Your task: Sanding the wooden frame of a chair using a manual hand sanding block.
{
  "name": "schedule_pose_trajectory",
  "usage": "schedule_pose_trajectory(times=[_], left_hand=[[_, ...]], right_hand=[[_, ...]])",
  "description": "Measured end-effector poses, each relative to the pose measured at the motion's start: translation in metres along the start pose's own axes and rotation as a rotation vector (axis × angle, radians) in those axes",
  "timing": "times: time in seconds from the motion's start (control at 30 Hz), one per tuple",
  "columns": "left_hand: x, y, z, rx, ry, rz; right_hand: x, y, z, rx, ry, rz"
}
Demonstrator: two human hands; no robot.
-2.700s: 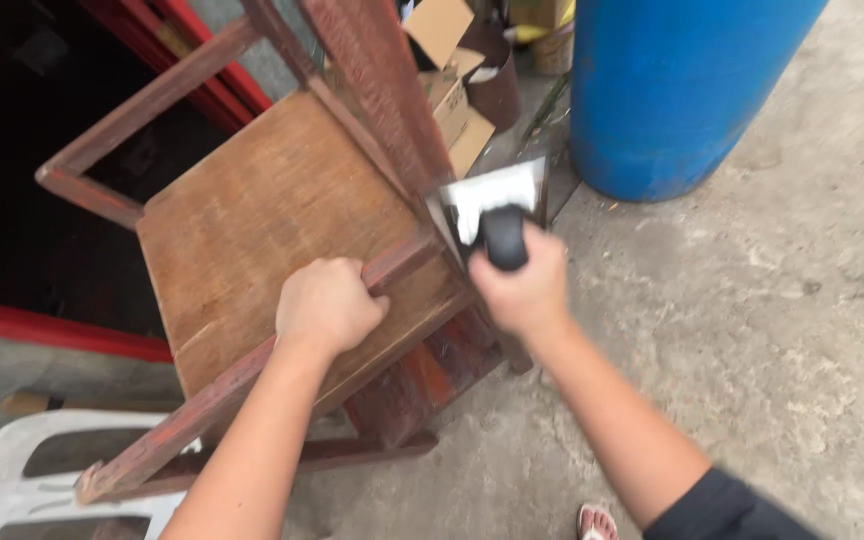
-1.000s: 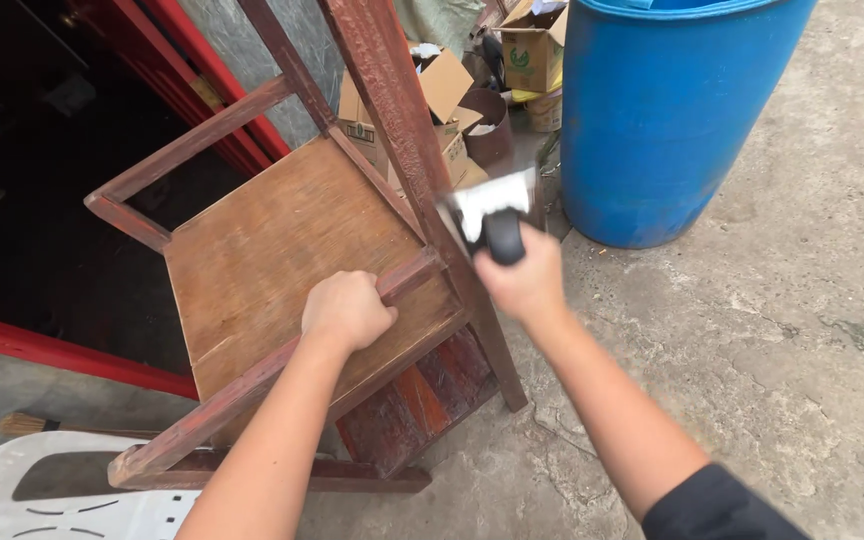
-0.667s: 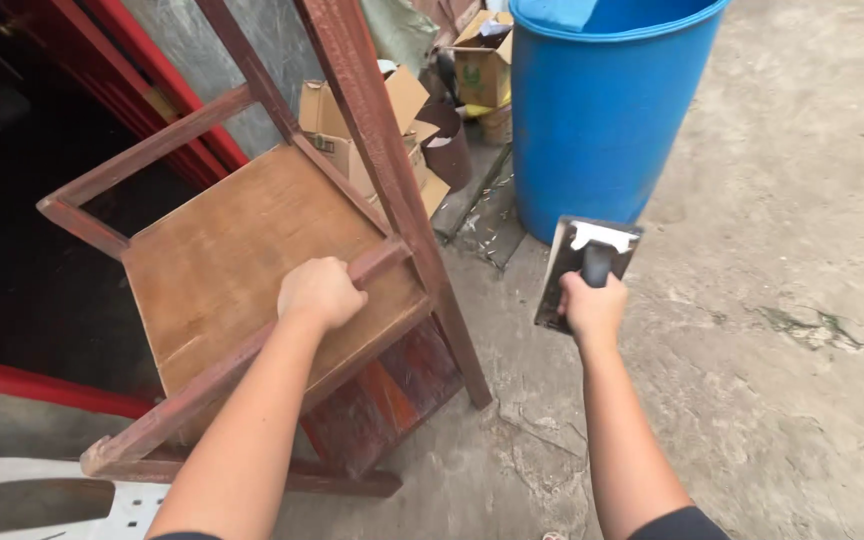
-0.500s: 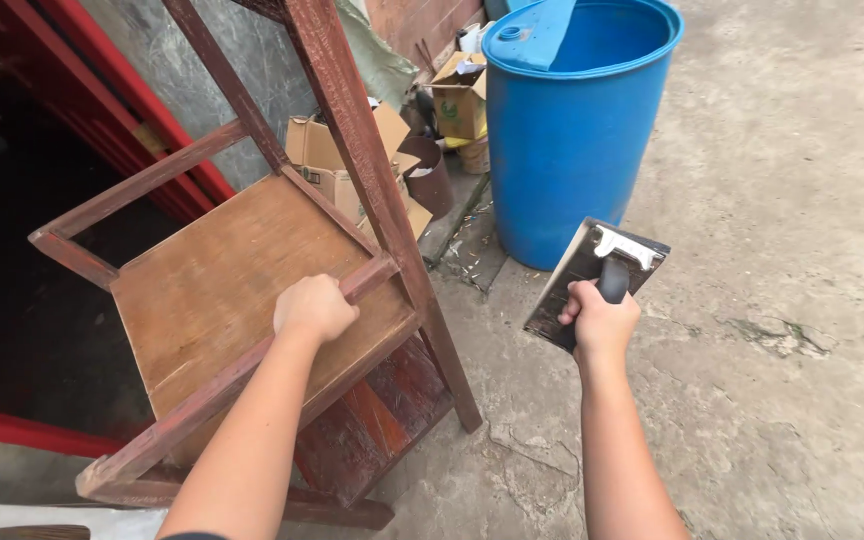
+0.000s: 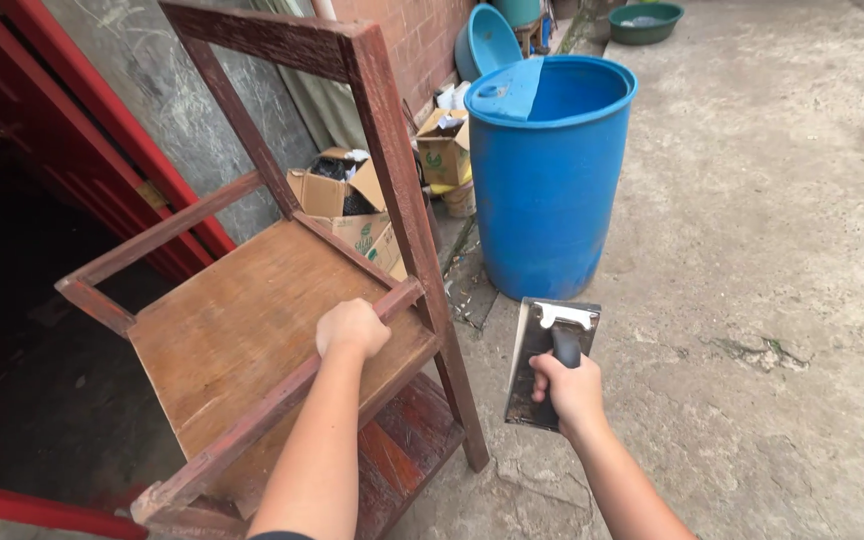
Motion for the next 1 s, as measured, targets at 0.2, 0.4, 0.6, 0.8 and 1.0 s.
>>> schedule_pose_trajectory(times=[0.2, 0.4, 0.6, 0.8, 1.0], left_hand=[[0.002, -0.003, -0.001, 0.022, 0.03, -0.01], [-0.001, 0.002, -0.003, 0.066, 0.016, 0.001], [0.0, 0.016, -0.001, 0.078, 0.018, 0.026], [0.004, 0.014, -0.003, 0.062, 0.023, 0.043], [0.002, 0.019, -0.004, 0.062, 0.007, 0.042]], right_hand=[[0.085, -0.051, 0.057, -0.237, 0.152, 0.151], [0.189, -0.089, 0.246, -0.741, 0.108, 0.289], [0.175, -0.091, 0.185, -0.553, 0.155, 0.318], [0.117, -0.077, 0.187, -0.389, 0.011, 0.386], [0.169, -0.056, 0.243, -0.614, 0.029, 0.519]])
Point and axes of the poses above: each hand's wrist, its own y-axis away from the middle knuckle, its own x-axis out of the palm, z = x × y, the point moved 2 cm from there along -y, towards the middle knuckle, and after that the axes turned 4 degrees about -x, right-handed, at the moved point
